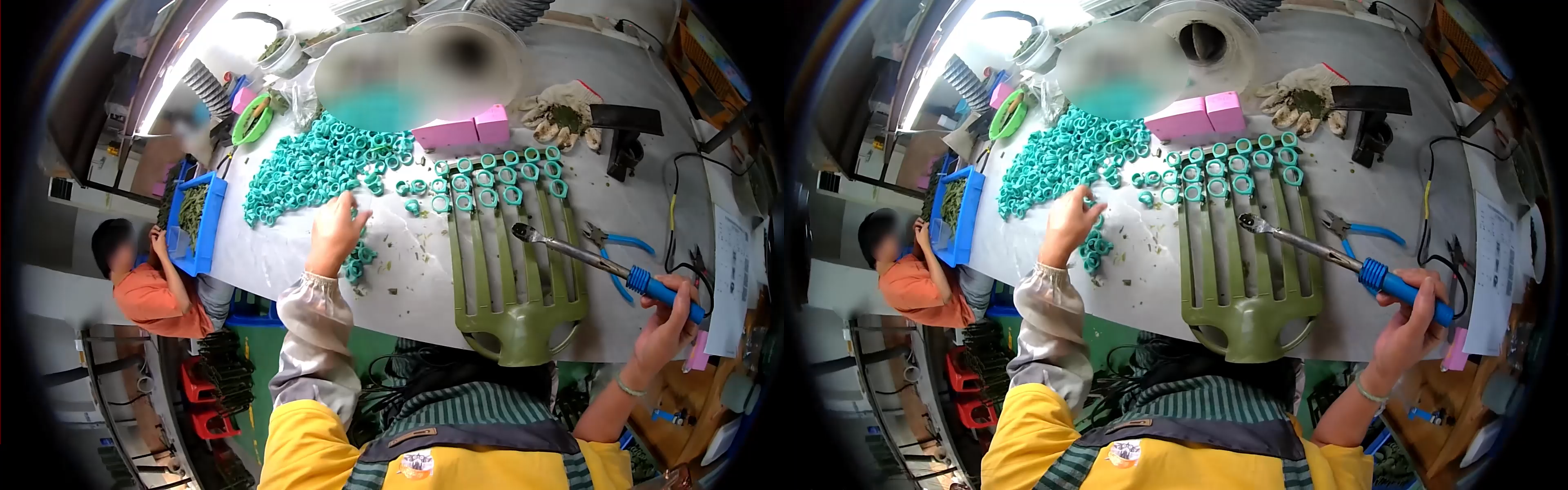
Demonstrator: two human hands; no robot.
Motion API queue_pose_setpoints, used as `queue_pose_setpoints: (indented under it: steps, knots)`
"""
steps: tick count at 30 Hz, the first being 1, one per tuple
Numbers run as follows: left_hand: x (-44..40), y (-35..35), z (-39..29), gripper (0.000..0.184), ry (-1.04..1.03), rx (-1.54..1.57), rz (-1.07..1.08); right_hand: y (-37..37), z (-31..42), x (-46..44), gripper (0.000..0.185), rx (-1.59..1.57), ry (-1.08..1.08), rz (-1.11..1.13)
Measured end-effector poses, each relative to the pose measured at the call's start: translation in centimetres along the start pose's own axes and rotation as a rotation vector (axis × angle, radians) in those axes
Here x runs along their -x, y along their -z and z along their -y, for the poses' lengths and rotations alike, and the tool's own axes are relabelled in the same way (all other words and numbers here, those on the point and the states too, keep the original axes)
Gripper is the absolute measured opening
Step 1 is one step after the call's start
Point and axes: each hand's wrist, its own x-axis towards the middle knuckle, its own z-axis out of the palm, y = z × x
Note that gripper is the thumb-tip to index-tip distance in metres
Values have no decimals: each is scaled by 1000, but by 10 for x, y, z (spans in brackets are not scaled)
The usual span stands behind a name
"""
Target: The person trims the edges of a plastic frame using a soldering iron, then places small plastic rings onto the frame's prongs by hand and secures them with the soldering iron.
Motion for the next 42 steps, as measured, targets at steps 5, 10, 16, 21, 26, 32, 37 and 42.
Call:
queue_pose_setpoints:
  steps: [5,10,16,21,26,32,37,42]
  knots:
    - [24,-18,14,30,-44,108,-23,-3,1,3,29,-2,-1,1]
    - [17,-19,22,32,331,942,143,-6,8,5,29,15,6,-4]
    - [15,0,5,27,401,1279,238,-6,13,8,29,26,17,3]
    - [4,15,-52,31,129,944,238,-4,17,10,28,44,7,-25]
    - [-9,8,-141,28,-164,1028,176,1,14,11,27,48,17,-86]
    - [-34,-32,-204,34,-474,631,-6,-3,4,15,25,89,15,-78]
    - [-46,-60,-214,33,-540,557,-10,-9,-15,17,23,15,30,-78]
    - [-53,-63,-217,33,-579,534,9,-17,-19,14,19,22,54,-59]
